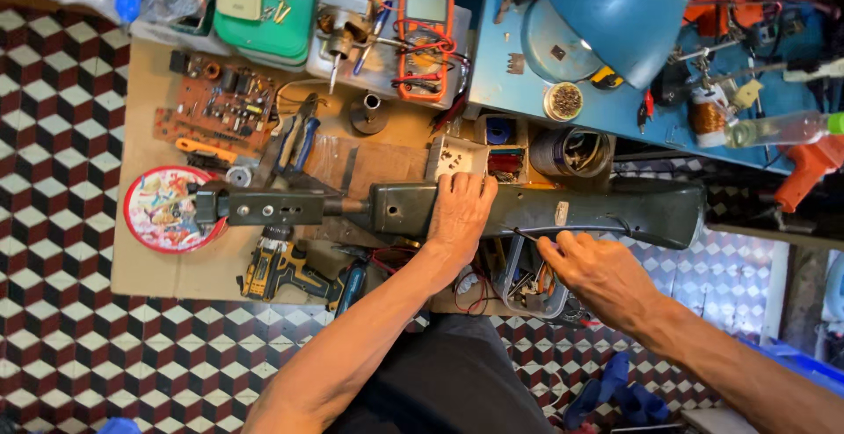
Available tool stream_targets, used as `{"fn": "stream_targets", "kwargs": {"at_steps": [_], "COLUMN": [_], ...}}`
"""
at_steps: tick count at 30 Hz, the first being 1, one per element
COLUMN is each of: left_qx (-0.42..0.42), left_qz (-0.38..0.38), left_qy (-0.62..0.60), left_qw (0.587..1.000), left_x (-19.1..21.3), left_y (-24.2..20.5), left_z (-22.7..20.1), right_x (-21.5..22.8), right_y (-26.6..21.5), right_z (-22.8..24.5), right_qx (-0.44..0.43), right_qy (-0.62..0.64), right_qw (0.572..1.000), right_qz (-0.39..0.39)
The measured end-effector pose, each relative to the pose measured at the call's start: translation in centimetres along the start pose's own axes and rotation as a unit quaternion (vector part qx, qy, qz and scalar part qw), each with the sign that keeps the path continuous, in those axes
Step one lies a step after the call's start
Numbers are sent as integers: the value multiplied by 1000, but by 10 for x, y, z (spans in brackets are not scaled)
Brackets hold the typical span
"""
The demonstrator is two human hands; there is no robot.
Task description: The person aligns a long green metal part with a bracket, then uses a screwdriver to fasten screws into the part. The person repeatedly picks up screws and tightens them into the metal part on a cluttered workbench.
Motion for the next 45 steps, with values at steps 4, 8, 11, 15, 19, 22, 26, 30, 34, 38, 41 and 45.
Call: {"fn": "stream_targets", "kwargs": {"at_steps": [4,8,11,15,19,22,26,30,34,38,41,45], "left_qx": [-4,4,-2,-10,-14,-16,-20,-17,-25,-24,-31,-35], "left_qz": [3,3,25,49,42,44,27,31,5,15,-10,12], "left_qy": [-16,-26,-19,-42,-44,-60,-82,-91,-105,-107,-100,-84], "left_qw": [1000,1000,1000,998,998,997,996,995,994,994,994,996], "left_x": [3,10,16,25,33,34,33,35,34,31,33,33], "left_y": [2,5,6,7,11,10,13,15,16,15,15,14], "left_z": [2,3,3,5,2,5,1,1,-3,-4,-5,-4], "right_x": [-19,-18,-14,1,21,22,10,4,-3,-7,-3,2], "right_y": [5,12,23,29,8,-7,-15,-17,-16,-11,-7,-6], "right_z": [-15,-7,-6,3,14,26,22,17,19,21,19,21], "right_qx": [-58,-229,-373,-366,-298,-283,-243,-249,-313,-335,-293,-303], "right_qy": [100,226,334,313,373,400,382,362,299,290,315,386], "right_qw": [990,946,866,876,868,861,863,859,865,855,840,795], "right_qz": [79,22,15,19,-139,-138,-224,-262,-252,-268,-331,-355]}}
Point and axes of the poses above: each hand's wrist, its own y-axis towards the middle knuckle, its own x-axis out of the back of the hand, z = x × y, the point moved 1 cm from there along y, towards the middle knuckle, and after that the axes turned 4 degrees about x, right-handed, at the moved point
